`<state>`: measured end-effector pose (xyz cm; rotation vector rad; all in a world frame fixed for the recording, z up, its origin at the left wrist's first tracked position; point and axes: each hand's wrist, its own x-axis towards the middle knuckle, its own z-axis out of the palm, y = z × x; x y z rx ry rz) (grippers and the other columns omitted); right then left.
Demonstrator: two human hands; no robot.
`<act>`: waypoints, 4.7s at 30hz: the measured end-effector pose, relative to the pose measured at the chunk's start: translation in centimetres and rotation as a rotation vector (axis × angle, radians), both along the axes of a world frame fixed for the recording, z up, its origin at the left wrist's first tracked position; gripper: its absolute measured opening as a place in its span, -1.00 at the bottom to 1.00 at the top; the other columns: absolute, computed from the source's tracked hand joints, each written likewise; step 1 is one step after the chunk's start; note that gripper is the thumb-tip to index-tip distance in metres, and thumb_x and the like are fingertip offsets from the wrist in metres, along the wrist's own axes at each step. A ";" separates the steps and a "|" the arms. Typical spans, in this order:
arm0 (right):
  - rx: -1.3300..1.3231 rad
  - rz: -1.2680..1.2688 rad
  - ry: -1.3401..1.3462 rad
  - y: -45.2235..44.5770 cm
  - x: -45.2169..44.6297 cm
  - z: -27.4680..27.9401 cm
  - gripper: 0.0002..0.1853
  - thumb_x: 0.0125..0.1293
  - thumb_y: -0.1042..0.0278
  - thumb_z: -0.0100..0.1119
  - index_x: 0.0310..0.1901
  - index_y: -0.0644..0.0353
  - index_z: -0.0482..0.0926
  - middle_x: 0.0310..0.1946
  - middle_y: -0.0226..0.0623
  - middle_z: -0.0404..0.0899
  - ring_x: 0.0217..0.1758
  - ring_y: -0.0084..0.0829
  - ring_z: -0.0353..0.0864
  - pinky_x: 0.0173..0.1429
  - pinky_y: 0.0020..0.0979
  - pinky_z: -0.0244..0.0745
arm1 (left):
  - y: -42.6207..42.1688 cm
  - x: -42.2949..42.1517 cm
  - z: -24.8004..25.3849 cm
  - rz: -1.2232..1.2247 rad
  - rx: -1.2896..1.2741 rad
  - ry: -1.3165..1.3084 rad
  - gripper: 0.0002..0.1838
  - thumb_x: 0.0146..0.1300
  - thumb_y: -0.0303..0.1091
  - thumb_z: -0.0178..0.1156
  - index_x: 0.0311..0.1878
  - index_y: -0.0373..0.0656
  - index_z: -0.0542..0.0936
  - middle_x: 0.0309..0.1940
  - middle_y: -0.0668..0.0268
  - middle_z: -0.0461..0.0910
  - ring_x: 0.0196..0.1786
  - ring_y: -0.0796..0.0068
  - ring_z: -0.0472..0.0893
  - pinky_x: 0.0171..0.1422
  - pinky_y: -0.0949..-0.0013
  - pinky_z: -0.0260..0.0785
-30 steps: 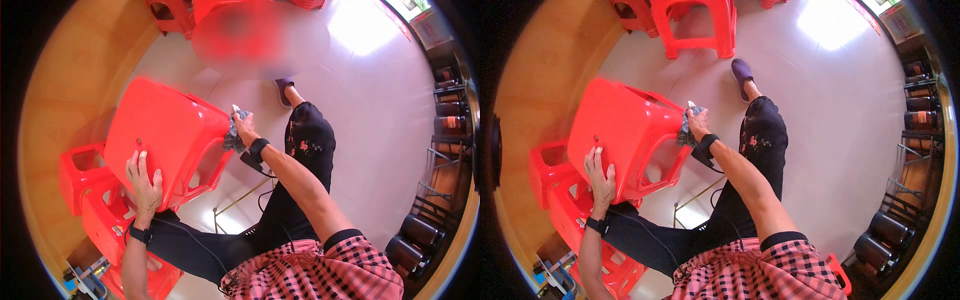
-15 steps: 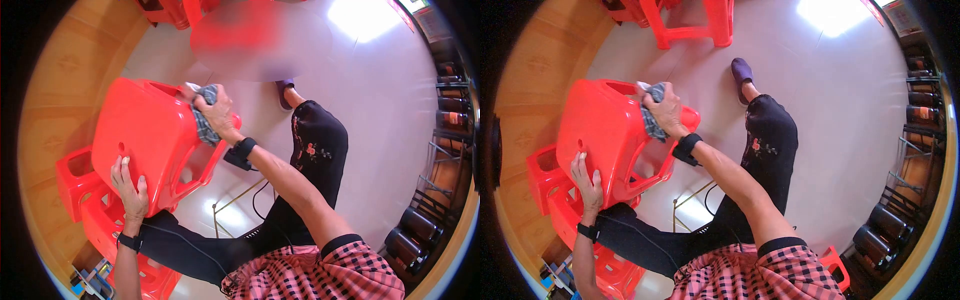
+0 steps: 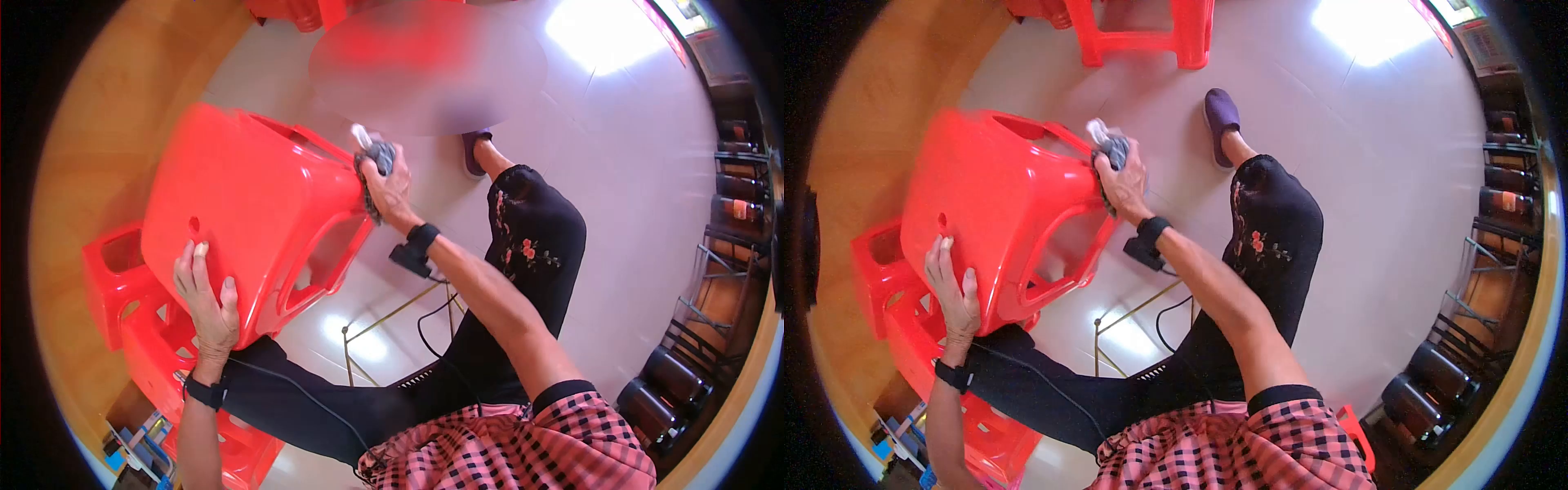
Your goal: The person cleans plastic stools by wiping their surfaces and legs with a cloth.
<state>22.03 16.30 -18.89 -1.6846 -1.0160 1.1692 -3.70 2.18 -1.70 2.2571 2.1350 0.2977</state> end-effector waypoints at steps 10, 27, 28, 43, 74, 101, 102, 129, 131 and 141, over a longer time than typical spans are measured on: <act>-0.046 0.157 -0.223 3.7 0.4 -9.7 -0.43 0.06 -0.05 0.23 -0.04 0.24 0.43 -0.22 0.12 0.60 -0.08 0.10 0.59 0.03 -0.09 0.45 | -0.2 0.8 1.0 0.049 -0.035 -0.009 -0.36 0.12 -0.34 0.03 0.32 -0.27 0.23 0.35 0.00 0.15 0.40 -0.02 0.09 0.47 0.01 -0.14; -0.382 0.119 -0.254 -4.3 2.8 -19.1 -0.35 0.05 -0.16 0.18 -0.12 0.40 0.53 -0.18 0.16 0.59 -0.07 0.04 0.59 0.03 -0.15 0.44 | 0.0 0.7 1.1 0.055 -0.038 -0.017 -0.36 0.13 -0.32 0.04 0.32 -0.25 0.23 0.35 -0.01 0.14 0.40 -0.03 0.08 0.48 0.01 -0.16; -0.439 0.149 -0.084 -4.2 3.1 -19.8 -0.35 0.05 -0.15 0.18 -0.13 0.41 0.54 -0.22 0.10 0.61 -0.12 -0.05 0.60 -0.01 -0.18 0.45 | 0.0 0.7 1.1 0.049 -0.031 -0.030 -0.36 0.12 -0.35 0.05 0.32 -0.25 0.23 0.34 -0.01 0.15 0.39 -0.03 0.09 0.47 0.02 -0.13; -0.244 0.010 0.675 -8.9 -1.8 7.7 -0.63 0.26 0.09 0.09 -0.04 0.17 0.41 -0.22 -0.34 0.49 -0.21 -0.50 0.50 -0.12 -0.37 0.49 | 0.0 0.7 -0.5 0.031 0.213 -0.064 -0.43 0.17 -0.27 0.17 0.25 -0.20 0.33 0.21 0.07 0.27 0.25 0.03 0.26 0.36 0.07 0.06; -0.044 0.555 -0.026 -14.8 -0.7 -7.4 -0.54 0.10 0.29 0.31 0.02 0.11 0.39 -0.23 -0.13 0.57 -0.18 -0.20 0.60 -0.07 -0.25 0.53 | 0.1 0.9 0.2 0.030 0.164 -0.073 -0.42 0.15 -0.27 0.21 0.24 -0.20 0.34 0.21 0.06 0.25 0.23 0.02 0.25 0.33 0.02 0.07; -0.319 0.670 0.003 -15.7 -7.7 -14.4 -0.44 0.05 0.08 0.29 0.00 0.29 0.43 -0.17 -0.06 0.56 -0.07 -0.26 0.57 0.06 -0.29 0.45 | -0.1 1.0 0.4 0.067 0.147 -0.083 -0.43 0.13 -0.33 0.17 0.24 -0.19 0.34 0.22 0.07 0.26 0.25 0.04 0.27 0.38 0.07 0.03; -0.242 0.596 0.128 -15.0 -6.2 -13.0 -0.52 0.06 0.07 0.27 -0.05 0.21 0.50 -0.18 -0.13 0.58 -0.07 -0.31 0.57 0.05 -0.33 0.45 | 0.0 0.9 0.3 0.058 0.154 -0.088 -0.42 0.13 -0.31 0.20 0.24 -0.19 0.35 0.22 0.06 0.26 0.24 0.04 0.26 0.35 0.06 0.06; -0.155 -0.147 0.426 -8.1 4.1 -11.4 -0.78 0.23 0.18 0.18 -0.25 0.15 0.54 -0.38 -0.48 0.50 -0.38 -0.57 0.45 -0.31 -0.40 0.44 | 0.3 0.5 -0.2 0.054 0.174 -0.079 -0.44 0.13 -0.31 0.22 0.22 -0.19 0.36 0.19 0.09 0.28 0.22 0.04 0.27 0.32 0.05 0.09; -0.342 -0.210 0.560 -5.0 6.6 -16.1 -0.67 0.27 0.11 0.14 -0.09 0.17 0.48 -0.37 -0.45 0.50 -0.39 -0.50 0.48 -0.31 -0.35 0.46 | 0.0 0.7 0.0 0.058 0.170 -0.068 -0.43 0.13 -0.30 0.22 0.22 -0.19 0.36 0.20 0.09 0.27 0.22 0.04 0.27 0.32 0.06 0.09; -0.503 -0.438 -0.174 -17.4 -9.7 -18.0 -0.33 0.26 -0.16 0.08 0.15 0.30 0.36 0.02 -0.21 0.51 0.05 -0.32 0.52 0.19 -0.29 0.38 | -0.1 1.2 0.3 0.061 0.146 -0.084 -0.41 0.10 -0.29 0.24 0.23 -0.19 0.36 0.22 0.09 0.25 0.24 0.02 0.24 0.33 0.05 0.08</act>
